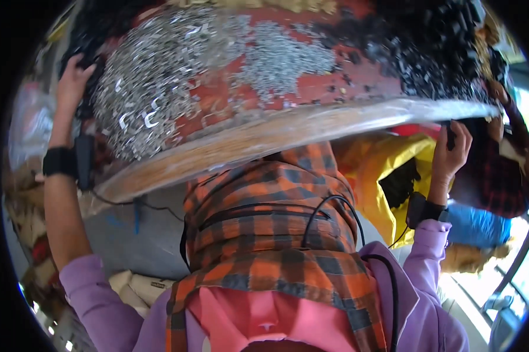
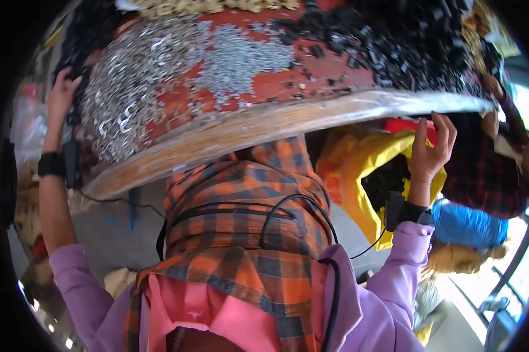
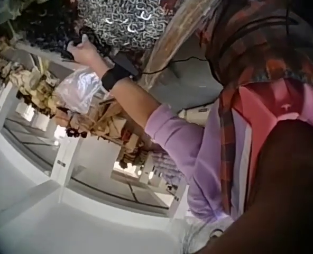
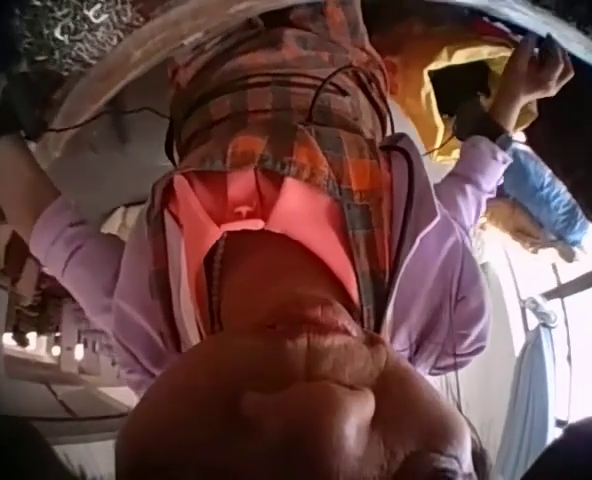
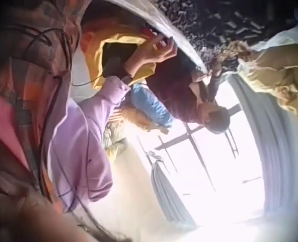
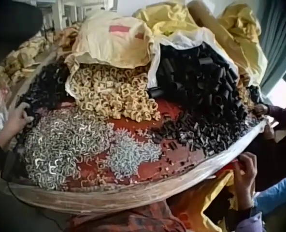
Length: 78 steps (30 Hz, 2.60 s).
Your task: The person picks up a black plastic component and a metal clip, then presses the clip into the component. They then slide a black plastic sleeve over the assembly and place the finished unit into a yellow bag.
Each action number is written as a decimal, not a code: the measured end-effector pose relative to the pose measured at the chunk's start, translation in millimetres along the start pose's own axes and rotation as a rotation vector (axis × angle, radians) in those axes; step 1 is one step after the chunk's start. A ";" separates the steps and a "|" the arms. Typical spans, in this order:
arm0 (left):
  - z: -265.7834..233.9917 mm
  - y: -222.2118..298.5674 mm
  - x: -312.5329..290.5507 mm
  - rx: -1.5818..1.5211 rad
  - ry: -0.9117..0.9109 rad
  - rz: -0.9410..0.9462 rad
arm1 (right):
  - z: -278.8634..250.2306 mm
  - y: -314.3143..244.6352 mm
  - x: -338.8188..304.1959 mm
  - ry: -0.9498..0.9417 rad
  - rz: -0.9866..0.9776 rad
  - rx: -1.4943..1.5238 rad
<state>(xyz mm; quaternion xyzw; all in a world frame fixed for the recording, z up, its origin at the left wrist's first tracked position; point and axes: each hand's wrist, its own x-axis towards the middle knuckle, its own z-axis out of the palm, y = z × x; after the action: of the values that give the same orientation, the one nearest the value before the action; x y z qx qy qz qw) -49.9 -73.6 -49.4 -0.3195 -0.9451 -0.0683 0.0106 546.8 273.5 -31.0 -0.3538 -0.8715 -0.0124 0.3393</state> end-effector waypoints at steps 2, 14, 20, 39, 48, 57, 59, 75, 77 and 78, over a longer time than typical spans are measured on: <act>1.1 19.7 -17.7 -0.175 0.005 0.085 | 7.6 -48.9 21.3 -0.010 -0.062 0.114; -46.3 118.8 -107.1 -1.191 -0.083 -0.092 | 83.1 -202.4 44.4 -0.767 -0.514 0.578; -38.5 186.8 -163.1 -1.687 -0.586 -0.067 | 91.0 -198.7 46.8 -0.791 -0.503 0.474; -18.2 254.1 -187.9 -1.850 -0.883 -0.281 | 72.8 -208.1 20.3 -1.099 0.380 1.464; -4.3 268.8 -184.2 -1.497 -0.557 -0.080 | 81.1 -215.9 5.7 -1.082 0.868 2.077; 0.8 265.9 -177.1 -1.512 -0.454 -0.071 | 80.8 -216.4 6.6 -1.111 1.039 2.070; 0.7 264.1 -175.6 -1.542 -0.460 -0.109 | 79.1 -218.3 8.4 -1.073 1.007 2.069; -2.5 264.3 -173.9 -1.676 -0.614 -0.335 | 76.2 -222.2 22.9 -0.634 -0.122 1.019; -1.6 265.6 -172.1 -1.687 -0.611 -0.321 | 77.3 -222.5 26.5 -0.511 -0.261 0.919; -1.1 266.0 -171.0 -1.693 -0.616 -0.310 | 76.9 -222.3 28.5 -0.511 -0.275 0.927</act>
<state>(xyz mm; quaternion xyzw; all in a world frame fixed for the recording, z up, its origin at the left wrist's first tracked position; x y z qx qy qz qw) 247.1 32.5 -26.7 -0.0943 -0.5728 -0.6510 -0.4891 348.2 144.4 -24.6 -0.0419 -0.8786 0.4151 0.2324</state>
